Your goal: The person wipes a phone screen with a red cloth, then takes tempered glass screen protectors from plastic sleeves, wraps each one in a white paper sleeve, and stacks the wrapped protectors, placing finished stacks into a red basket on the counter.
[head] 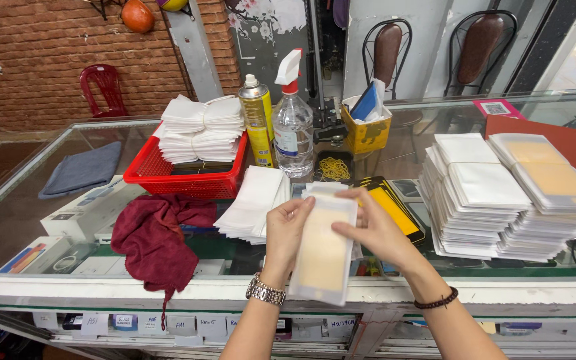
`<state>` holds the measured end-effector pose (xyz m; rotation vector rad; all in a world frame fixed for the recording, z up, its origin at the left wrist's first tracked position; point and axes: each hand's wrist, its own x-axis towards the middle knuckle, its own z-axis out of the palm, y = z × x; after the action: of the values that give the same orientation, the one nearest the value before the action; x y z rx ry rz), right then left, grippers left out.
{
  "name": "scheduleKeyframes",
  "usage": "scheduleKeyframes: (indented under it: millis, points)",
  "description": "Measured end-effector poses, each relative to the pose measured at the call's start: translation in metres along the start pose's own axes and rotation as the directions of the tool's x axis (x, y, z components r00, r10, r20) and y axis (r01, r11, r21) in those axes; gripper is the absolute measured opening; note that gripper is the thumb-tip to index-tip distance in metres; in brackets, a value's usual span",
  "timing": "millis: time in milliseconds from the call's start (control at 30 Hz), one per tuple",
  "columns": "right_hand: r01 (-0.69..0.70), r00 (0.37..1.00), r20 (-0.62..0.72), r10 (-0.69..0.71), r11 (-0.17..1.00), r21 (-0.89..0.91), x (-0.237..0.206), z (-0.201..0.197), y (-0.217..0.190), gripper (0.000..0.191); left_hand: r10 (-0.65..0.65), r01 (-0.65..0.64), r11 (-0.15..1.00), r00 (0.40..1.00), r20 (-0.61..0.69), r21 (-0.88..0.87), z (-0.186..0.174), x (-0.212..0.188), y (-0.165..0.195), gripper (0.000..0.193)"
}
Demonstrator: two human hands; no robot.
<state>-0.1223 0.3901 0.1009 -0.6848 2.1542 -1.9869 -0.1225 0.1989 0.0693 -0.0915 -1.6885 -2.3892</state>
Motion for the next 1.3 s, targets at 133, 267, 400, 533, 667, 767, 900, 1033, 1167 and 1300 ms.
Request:
scheduleKeyframes:
  millis: [133,267,400,533,667,767,900,1033,1167,1300]
  points:
    - [0.084,0.924,-0.38,-0.048,0.993,0.078,0.04,-0.012,0.016,0.05,0.277,-0.193,0.859,0.954,-0.115,0.474,-0.031,0.028,0.023,0.031]
    - [0.066,0.924,-0.3,-0.237,0.871,-0.487,0.064,-0.006,0.044,0.029,0.499,-0.247,0.349,0.866,0.043,0.904,-0.068,0.044,0.037,0.031]
    - [0.114,0.8,-0.042,-0.598,0.221,-0.969,0.054,0.0,0.062,0.027,0.363,-0.129,0.062,0.926,0.098,0.99,-0.077,0.05,0.02,0.043]
    - [-0.191,0.91,-0.283,-0.303,0.301,-0.934,0.04,-0.031,0.056,0.051,0.323,-0.069,0.028,0.945,0.056,0.997,-0.08,0.052,0.001,0.032]
    - [-0.473,0.881,-0.463,0.095,0.161,-0.866,0.022,-0.053,0.055,0.067,0.357,-0.043,-0.107,0.931,0.079,0.993,-0.074,0.056,-0.007,0.019]
    - [-0.498,0.867,-0.488,0.102,0.196,-0.845,0.016,-0.057,0.058,0.068,0.466,-0.097,0.003,0.88,0.085,0.995,-0.062,0.048,-0.002,0.01]
    - [-0.479,0.861,-0.508,-0.01,0.316,-0.819,0.014,-0.067,0.051,0.066,0.502,-0.164,0.248,0.865,0.018,0.955,-0.041,0.036,0.023,0.016]
    - [-0.429,0.851,-0.498,0.166,0.765,-0.48,0.014,-0.081,0.029,0.048,0.422,-0.23,0.647,0.902,-0.091,0.727,-0.018,0.028,0.043,0.022]
    - [-0.101,0.92,-0.334,0.204,0.948,0.3,0.006,-0.07,0.012,0.038,0.193,-0.194,0.981,0.975,0.108,-0.007,0.01,0.02,0.038,0.024]
    - [-0.171,0.94,-0.228,0.255,0.928,0.332,0.0,-0.047,0.013,0.043,0.014,0.003,0.996,0.982,0.19,-0.089,0.022,0.006,0.024,0.029]
